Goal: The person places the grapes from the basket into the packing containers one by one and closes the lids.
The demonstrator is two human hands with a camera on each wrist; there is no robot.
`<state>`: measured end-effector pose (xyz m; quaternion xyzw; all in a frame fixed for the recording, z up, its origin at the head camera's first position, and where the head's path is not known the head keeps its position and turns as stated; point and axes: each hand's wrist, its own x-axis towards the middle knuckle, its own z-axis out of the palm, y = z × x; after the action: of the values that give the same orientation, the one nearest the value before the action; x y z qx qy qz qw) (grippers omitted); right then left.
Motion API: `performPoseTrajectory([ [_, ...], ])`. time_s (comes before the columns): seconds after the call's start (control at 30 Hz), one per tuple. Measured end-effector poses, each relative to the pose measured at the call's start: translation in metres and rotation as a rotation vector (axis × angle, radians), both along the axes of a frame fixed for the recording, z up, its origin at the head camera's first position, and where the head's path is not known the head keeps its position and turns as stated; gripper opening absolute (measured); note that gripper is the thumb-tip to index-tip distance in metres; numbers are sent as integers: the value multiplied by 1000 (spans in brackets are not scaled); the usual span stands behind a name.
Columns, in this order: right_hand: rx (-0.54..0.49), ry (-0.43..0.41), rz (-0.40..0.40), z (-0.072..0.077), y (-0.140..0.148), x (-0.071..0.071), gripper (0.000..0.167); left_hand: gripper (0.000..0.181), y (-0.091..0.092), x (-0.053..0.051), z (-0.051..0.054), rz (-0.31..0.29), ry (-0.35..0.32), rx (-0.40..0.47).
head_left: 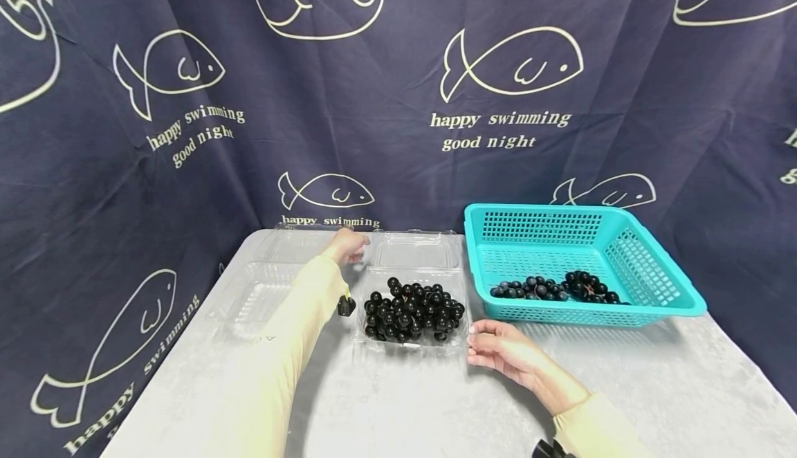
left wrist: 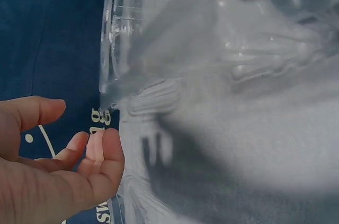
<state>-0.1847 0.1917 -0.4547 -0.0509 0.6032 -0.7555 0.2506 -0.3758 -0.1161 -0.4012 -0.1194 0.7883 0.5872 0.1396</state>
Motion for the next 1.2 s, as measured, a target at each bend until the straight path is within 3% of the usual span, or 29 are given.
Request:
performPoseTrajectory([
  [0.07,-3,1,3,0,0,0,16,69,0,1,-1,-4,4,1],
  [0.17,-5,6,8,-1,1,-1,15,70,-1,-7,-10,-23,14,29],
  [0.27,-6,9,7,-2,1,0,15,67,-14,-67,-71,-39,20,51],
  [0.4,-1,15,2,-2,1,0,16,64,-39,-166,-175,-40,8,96],
  [0.47,6,16,0,-2,1,0,17,71,-43,-179,-190,-47,14,105],
  [0.5,9,17,-1,-2,1,0,17,74,-43,-180,-190,-51,14,105],
  [0.57,13,11,-3,-2,0,-1,16,69,-39,-162,-170,-74,10,83],
  [0.73,23,-3,-6,-3,-1,-2,15,17,-21,-81,-84,-148,-52,20],
  [0.8,24,-3,-5,-2,-1,-3,15,15,-16,-68,-70,-151,-61,-12],
  [0.83,21,-4,-4,-3,-1,-2,15,16,-14,-67,-70,-134,-66,-37],
  [0.9,18,-7,-1,-3,-1,-2,15,21,-15,-74,-81,-116,-43,-48],
  [1.03,14,-3,5,-2,0,-2,15,49,-25,-114,-126,-90,0,0],
  [1.13,12,1,9,-2,1,-2,15,61,-30,-135,-149,-76,3,26],
  [1.2,7,-2,9,-2,1,-2,15,62,-32,-142,-157,-66,2,43],
])
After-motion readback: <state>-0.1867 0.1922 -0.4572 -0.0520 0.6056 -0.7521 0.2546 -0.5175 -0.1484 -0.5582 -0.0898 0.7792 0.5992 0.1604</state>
